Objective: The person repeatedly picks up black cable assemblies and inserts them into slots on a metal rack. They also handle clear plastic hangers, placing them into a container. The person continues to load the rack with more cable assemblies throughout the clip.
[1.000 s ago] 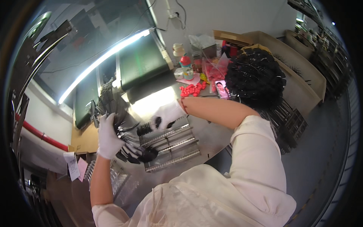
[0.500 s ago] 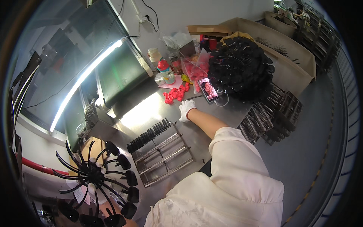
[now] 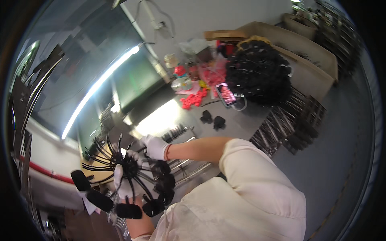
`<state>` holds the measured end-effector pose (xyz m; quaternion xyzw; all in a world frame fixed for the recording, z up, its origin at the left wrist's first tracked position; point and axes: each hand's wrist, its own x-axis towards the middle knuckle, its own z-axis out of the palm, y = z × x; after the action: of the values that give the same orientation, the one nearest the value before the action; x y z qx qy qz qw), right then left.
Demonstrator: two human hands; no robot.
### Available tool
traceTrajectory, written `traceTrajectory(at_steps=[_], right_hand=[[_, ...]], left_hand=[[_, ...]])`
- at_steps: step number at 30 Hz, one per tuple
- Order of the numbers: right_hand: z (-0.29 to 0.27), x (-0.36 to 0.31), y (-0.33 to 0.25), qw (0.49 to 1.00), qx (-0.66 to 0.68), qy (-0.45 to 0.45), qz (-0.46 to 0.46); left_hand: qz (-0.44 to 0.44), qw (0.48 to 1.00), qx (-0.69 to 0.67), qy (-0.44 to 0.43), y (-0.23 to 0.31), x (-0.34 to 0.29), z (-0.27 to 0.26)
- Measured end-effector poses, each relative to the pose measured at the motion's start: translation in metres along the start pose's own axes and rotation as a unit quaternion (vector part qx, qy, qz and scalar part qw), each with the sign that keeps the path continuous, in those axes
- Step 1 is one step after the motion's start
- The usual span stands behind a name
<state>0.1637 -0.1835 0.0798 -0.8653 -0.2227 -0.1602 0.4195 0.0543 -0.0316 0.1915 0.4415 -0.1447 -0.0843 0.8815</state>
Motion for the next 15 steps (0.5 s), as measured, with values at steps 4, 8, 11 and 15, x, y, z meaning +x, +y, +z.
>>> traceTrajectory(at_steps=[4, 8, 11, 15], right_hand=[[-0.001, -0.013, 0.019, 0.944, -0.164, -0.032, -0.284], [-0.005, -0.023, 0.014, 0.911, 0.375, -0.098, 0.139], [-0.016, -0.034, 0.007, 0.697, 0.628, -0.203, 0.28], [-0.009, -0.036, -0.028, 0.882, 0.384, -0.189, 0.2]], left_hand=[[-0.162, 0.976, -0.096, 0.108, 0.012, 0.009, -0.022], [0.01, 0.994, 0.041, 0.098, 0.032, 0.0, -0.031], [0.03, 0.995, 0.069, 0.06, 0.029, -0.008, -0.018], [0.018, 0.997, 0.042, 0.058, -0.001, 0.001, -0.019]])
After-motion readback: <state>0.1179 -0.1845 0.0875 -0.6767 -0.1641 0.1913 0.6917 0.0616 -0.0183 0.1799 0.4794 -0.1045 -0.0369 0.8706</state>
